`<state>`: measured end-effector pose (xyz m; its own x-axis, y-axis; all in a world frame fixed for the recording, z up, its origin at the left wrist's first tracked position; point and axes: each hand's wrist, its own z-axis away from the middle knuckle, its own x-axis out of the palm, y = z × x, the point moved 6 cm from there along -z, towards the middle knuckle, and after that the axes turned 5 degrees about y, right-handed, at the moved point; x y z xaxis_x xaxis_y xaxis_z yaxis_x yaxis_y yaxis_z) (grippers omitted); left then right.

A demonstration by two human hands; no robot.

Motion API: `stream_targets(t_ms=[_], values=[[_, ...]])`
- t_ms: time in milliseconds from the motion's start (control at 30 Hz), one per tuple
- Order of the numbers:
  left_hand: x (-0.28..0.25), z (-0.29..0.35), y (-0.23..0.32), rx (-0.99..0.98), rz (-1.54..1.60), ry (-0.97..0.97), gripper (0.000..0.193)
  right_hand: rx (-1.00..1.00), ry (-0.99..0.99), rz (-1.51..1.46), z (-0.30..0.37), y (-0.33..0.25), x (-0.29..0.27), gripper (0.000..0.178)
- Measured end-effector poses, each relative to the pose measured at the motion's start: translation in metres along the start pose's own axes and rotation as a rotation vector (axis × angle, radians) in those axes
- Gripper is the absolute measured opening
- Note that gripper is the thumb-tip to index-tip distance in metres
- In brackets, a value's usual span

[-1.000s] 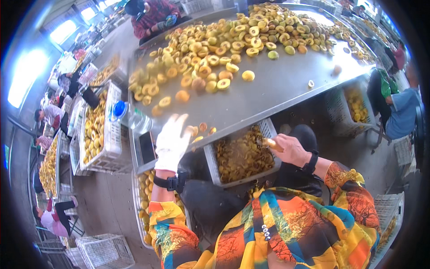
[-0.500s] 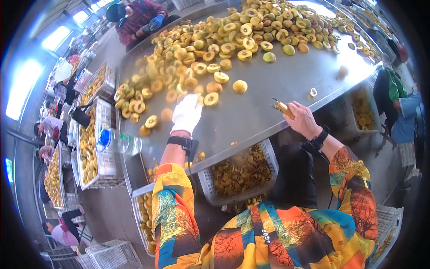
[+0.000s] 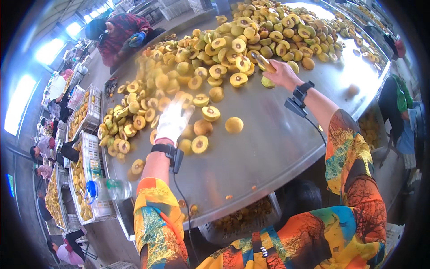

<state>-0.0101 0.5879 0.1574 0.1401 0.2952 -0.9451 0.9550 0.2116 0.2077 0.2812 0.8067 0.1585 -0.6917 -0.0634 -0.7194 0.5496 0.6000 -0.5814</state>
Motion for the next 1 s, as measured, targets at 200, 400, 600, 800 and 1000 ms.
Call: stream_targets(t_ms=[200,400,600,800,1000], values=[[0.035,-0.075,0.058,0.346,0.047,0.095,0.041,0.127,0.017,-0.079,-0.075,0.035,0.031,0.033],[0.071,-0.177,0.123,0.512,0.208,0.345,0.040,-0.281,0.171,0.069,-0.141,0.039,0.035,0.044],[0.094,-0.239,0.116,0.241,-0.235,0.190,0.066,-0.799,0.057,0.941,-0.181,0.045,0.091,0.036],[0.080,-0.243,0.124,0.039,0.069,-0.172,0.052,-0.709,-0.142,0.829,-0.198,0.063,0.121,0.035],[0.142,-0.269,0.073,0.193,0.056,-0.319,0.062,-0.005,-0.322,0.250,-0.159,0.035,0.124,0.066]])
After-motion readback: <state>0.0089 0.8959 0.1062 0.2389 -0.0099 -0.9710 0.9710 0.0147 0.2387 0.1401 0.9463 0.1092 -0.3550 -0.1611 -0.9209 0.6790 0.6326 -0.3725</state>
